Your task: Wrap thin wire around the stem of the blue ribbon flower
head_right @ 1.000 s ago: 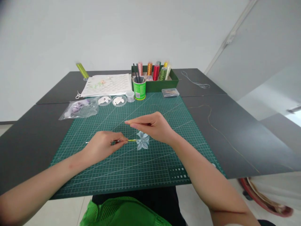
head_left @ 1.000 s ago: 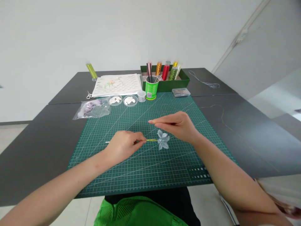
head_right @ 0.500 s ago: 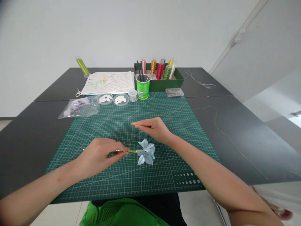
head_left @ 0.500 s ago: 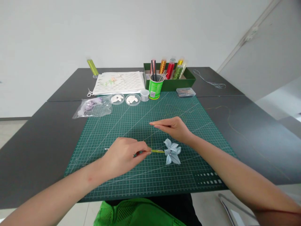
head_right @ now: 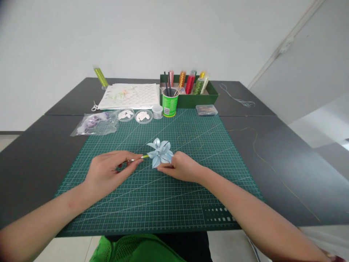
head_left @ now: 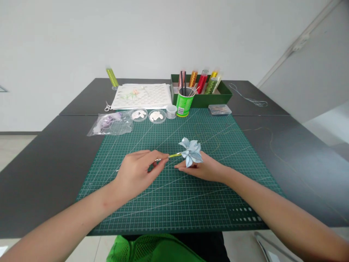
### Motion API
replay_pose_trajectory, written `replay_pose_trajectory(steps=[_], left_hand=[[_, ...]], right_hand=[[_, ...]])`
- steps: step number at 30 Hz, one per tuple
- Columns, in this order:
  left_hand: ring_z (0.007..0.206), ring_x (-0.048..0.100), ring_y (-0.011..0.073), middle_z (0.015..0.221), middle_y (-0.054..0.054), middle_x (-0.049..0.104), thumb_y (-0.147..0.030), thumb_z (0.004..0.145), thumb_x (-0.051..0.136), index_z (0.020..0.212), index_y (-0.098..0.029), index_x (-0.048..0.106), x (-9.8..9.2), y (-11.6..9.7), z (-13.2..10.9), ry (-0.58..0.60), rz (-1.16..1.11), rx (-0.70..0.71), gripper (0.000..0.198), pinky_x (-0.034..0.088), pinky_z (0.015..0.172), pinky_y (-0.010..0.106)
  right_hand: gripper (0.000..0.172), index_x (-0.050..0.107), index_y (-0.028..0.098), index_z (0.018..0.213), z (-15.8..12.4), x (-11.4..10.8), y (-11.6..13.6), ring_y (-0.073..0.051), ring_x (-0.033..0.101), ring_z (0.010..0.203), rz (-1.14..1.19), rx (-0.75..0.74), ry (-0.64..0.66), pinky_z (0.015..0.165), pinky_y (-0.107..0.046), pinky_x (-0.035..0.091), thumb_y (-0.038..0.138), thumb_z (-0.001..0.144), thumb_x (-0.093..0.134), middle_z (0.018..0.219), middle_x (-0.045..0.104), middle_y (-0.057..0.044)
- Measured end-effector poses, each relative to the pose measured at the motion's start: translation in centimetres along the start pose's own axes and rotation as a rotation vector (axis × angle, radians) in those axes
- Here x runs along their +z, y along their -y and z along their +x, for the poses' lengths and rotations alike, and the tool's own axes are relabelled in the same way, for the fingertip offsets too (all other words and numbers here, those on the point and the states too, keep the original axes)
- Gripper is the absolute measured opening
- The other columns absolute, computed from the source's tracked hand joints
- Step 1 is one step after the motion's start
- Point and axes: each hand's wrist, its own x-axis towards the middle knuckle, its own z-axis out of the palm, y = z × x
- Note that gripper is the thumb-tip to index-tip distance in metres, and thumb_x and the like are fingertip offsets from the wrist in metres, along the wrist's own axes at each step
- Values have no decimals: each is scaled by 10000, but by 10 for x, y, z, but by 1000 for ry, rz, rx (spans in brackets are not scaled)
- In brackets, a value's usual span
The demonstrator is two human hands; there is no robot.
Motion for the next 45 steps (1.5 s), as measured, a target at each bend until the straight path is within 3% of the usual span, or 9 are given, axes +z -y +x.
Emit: replay_pose_trajectory(steps=[5, 9, 14, 19, 24, 28, 32, 40, 45], left_hand=[[633, 698, 128, 767, -10, 768, -269, 992, 609, 968, -187, 739, -1, 7, 2, -49, 96, -79, 156, 491, 591, 231], [651, 705, 140, 761, -11, 764, -276, 1002, 584, 967, -197, 739, -1, 11, 2, -8, 141, -98, 178, 486, 597, 235], [650, 705, 159, 747, 0, 754, -258, 1012, 557, 973, -187, 729, 1, 12, 2, 64, 220, -58, 190, 484, 587, 252], [616, 685, 159, 703, -2, 724, -256, 1040, 503, 950, -179, 703, 4, 11, -1, 132, 253, 81, 232, 467, 555, 262], [573, 653, 157, 655, -7, 684, -206, 1056, 436, 905, -166, 684, 8, 5, -3, 221, 252, 250, 293, 466, 531, 273], [559, 632, 161, 644, -3, 663, -171, 1051, 411, 878, -163, 674, 10, -1, -5, 266, 222, 324, 316, 480, 522, 285], [580, 628, 145, 639, -7, 654, -181, 1050, 433, 912, -172, 674, 12, -6, -8, 295, 158, 354, 277, 505, 558, 257], [617, 663, 137, 681, 2, 700, -180, 1041, 483, 940, -169, 680, 13, -8, -12, 226, 117, 378, 221, 546, 592, 245], [640, 696, 142, 745, 14, 745, -173, 1036, 513, 934, -147, 672, 10, -11, -8, 140, 87, 387, 191, 569, 594, 260]], right_hand=[[250, 780, 159, 1149, -4, -3, 27, -137, 745, 663, 174, -90, 213, 585, -223, 547, 231, 956, 639, 948, 816, -67], [240, 784, 174, 1142, -8, -9, 41, -109, 703, 604, 324, -152, 201, 532, -198, 507, 248, 950, 660, 962, 815, -75], [243, 799, 146, 1107, -10, -25, 45, -60, 464, 396, 495, -125, 208, 391, -198, 299, 288, 949, 681, 588, 722, -16], [269, 797, 141, 1109, -13, -40, 46, -45, 359, 384, 527, -138, 114, 390, -207, 258, 330, 965, 670, 499, 624, 22], [274, 790, 154, 1142, -14, -46, 48, -56, 472, 442, 398, -122, -73, 402, -205, 320, 326, 982, 649, 700, 757, -38], [238, 797, 183, 1136, -10, -47, 47, -72, 533, 446, 304, 2, -174, 412, -202, 380, 278, 961, 666, 653, 745, -2], [216, 803, 240, 1113, -5, -43, 40, -133, 739, 689, 267, 44, -243, 565, -201, 557, 253, 932, 685, 890, 817, -15], [247, 785, 259, 1141, 3, -30, 13, -202, 771, 1010, 273, 156, -200, 885, -317, 637, 315, 936, 662, 1104, 791, -13], [276, 775, 241, 1168, 5, -22, 5, -216, 753, 1074, 296, 174, -136, 956, -355, 618, 337, 944, 645, 1152, 775, -25]])
